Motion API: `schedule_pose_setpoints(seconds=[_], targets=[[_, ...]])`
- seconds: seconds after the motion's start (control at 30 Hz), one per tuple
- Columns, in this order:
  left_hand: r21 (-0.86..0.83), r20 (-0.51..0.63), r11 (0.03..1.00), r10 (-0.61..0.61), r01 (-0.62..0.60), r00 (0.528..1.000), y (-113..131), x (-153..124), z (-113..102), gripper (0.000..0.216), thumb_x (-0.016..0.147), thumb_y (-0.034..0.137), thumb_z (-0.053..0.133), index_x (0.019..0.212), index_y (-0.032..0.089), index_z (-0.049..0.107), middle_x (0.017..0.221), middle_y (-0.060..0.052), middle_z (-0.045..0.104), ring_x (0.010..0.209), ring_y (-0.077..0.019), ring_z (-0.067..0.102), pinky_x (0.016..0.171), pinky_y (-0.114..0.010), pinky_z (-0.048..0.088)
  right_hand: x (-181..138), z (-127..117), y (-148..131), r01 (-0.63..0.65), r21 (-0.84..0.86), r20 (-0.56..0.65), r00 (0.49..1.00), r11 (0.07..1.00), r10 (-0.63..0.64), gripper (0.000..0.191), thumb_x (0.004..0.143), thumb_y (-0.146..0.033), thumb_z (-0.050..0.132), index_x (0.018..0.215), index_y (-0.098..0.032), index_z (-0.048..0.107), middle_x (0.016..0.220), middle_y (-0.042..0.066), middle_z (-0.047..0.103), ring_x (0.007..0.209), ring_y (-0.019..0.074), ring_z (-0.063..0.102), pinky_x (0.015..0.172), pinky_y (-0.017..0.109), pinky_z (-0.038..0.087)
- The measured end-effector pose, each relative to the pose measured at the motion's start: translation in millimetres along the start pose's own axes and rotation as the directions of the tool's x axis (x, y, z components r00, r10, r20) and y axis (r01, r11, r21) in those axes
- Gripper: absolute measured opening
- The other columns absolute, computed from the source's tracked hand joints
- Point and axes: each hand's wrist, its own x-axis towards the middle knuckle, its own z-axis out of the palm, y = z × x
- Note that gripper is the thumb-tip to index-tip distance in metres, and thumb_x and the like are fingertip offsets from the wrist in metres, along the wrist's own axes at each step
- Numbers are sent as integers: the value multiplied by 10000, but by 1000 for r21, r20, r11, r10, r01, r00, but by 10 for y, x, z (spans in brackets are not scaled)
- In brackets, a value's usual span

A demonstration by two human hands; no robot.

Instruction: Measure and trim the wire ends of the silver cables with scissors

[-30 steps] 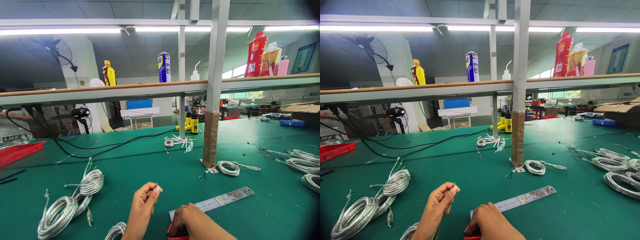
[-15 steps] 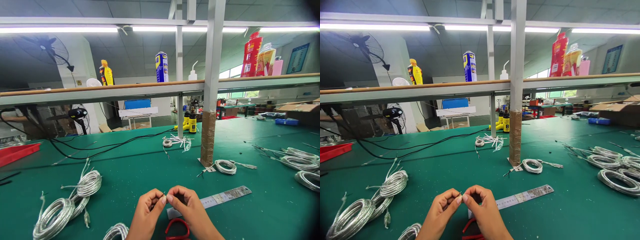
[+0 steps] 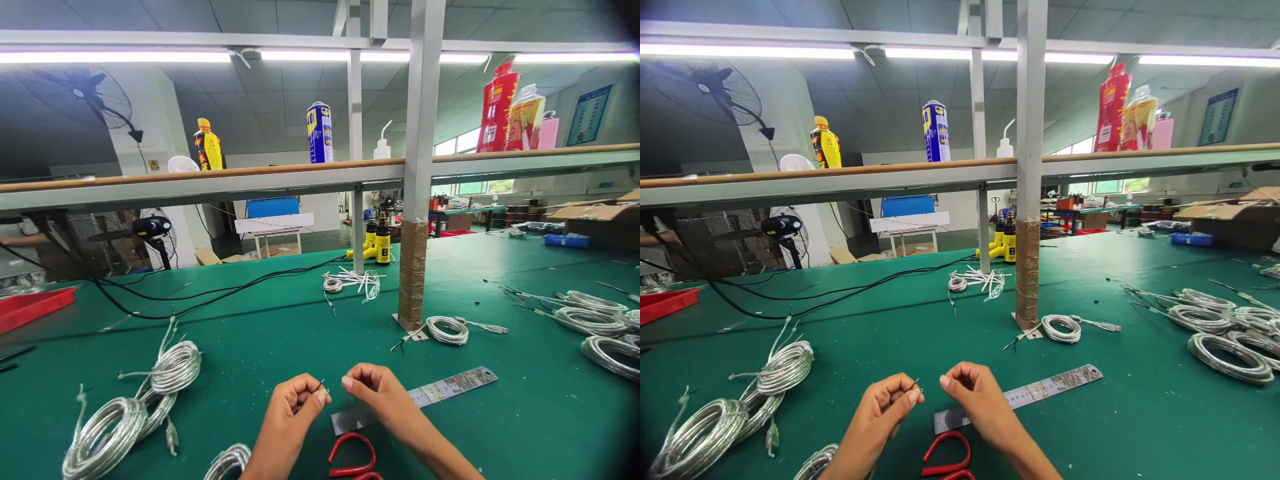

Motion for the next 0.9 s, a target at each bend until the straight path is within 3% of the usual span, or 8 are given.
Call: schedule_pose_setpoints(seconds=[0.07, 0.13, 0.23, 0.3, 0.47, 0.67, 0.8, 0.9], targets=[[-36, 21, 998, -43, 44, 999, -31, 30, -34, 277, 706, 408, 542, 630, 142, 555, 437, 94, 279, 388, -58, 170, 372, -186, 148, -2, -179, 53, 69, -288, 20, 998, 955, -66, 186, 690, -346, 565, 731, -165, 575, 654, -19, 507, 621, 117, 439, 564, 214, 314], [-69, 48, 994, -85, 88, 995, -66, 60, -64, 285, 690, 421, 547, 624, 144, 552, 411, 105, 257, 366, -54, 143, 354, -190, 119, -27, -336, 101, 99, -545, 57, 995, 833, -81, 213, 613, -291, 634, 800, -200, 589, 738, -12, 549, 705, 148, 468, 621, 236, 321], [-81, 71, 990, -113, 119, 991, -97, 88, -87, 287, 670, 424, 557, 601, 145, 548, 392, 109, 254, 352, -52, 145, 343, -191, 118, -64, -471, 167, 105, -751, 113, 993, 651, -30, 310, 516, -306, 699, 795, -226, 591, 758, -15, 562, 735, 177, 475, 661, 271, 308], [-83, 79, 988, -123, 129, 989, -99, 91, -83, 289, 659, 424, 564, 590, 144, 547, 389, 110, 256, 348, -49, 143, 342, -191, 110, -67, -497, 202, 113, -787, 138, 990, 607, -5, 289, 516, -328, 699, 761, -224, 586, 752, -15, 562, 732, 180, 476, 663, 280, 298], [-119, 87, 983, -133, 143, 987, -97, 87, -43, 307, 646, 444, 574, 609, 140, 554, 394, 113, 254, 349, -46, 141, 352, -191, 91, -46, -489, 209, 138, -785, 165, 986, 604, -12, 199, 570, -315, 663, 696, -205, 554, 731, -22, 562, 719, 167, 479, 657, 265, 288], [-112, 88, 985, -125, 134, 988, -146, 111, -31, 300, 663, 433, 564, 611, 139, 544, 393, 113, 247, 354, -48, 137, 350, -192, 94, -24, -414, 253, 57, -765, 64, 998, 641, -12, 95, 708, -301, 563, 732, -210, 570, 662, -23, 574, 595, 127, 486, 500, 201, 239], [-77, 82, 990, -116, 122, 990, -146, 113, -29, 276, 686, 402, 544, 614, 135, 543, 401, 111, 248, 362, -49, 137, 354, -193, 92, 30, -274, 263, -73, -840, -131, 989, 537, -72, 482, 855, -421, 310, 487, -178, 506, 472, -10, 479, 458, 111, 412, 446, 233, 150], [-34, 85, 993, -111, 114, 990, -131, 100, -13, 259, 693, 375, 534, 600, 134, 547, 406, 101, 273, 370, -52, 164, 361, -190, 116, 45, -192, 187, -108, -876, -222, 956, 470, -194, 540, 867, -433, 272, 440, -168, 468, 449, -3, 466, 444, 106, 405, 456, 248, 143]])
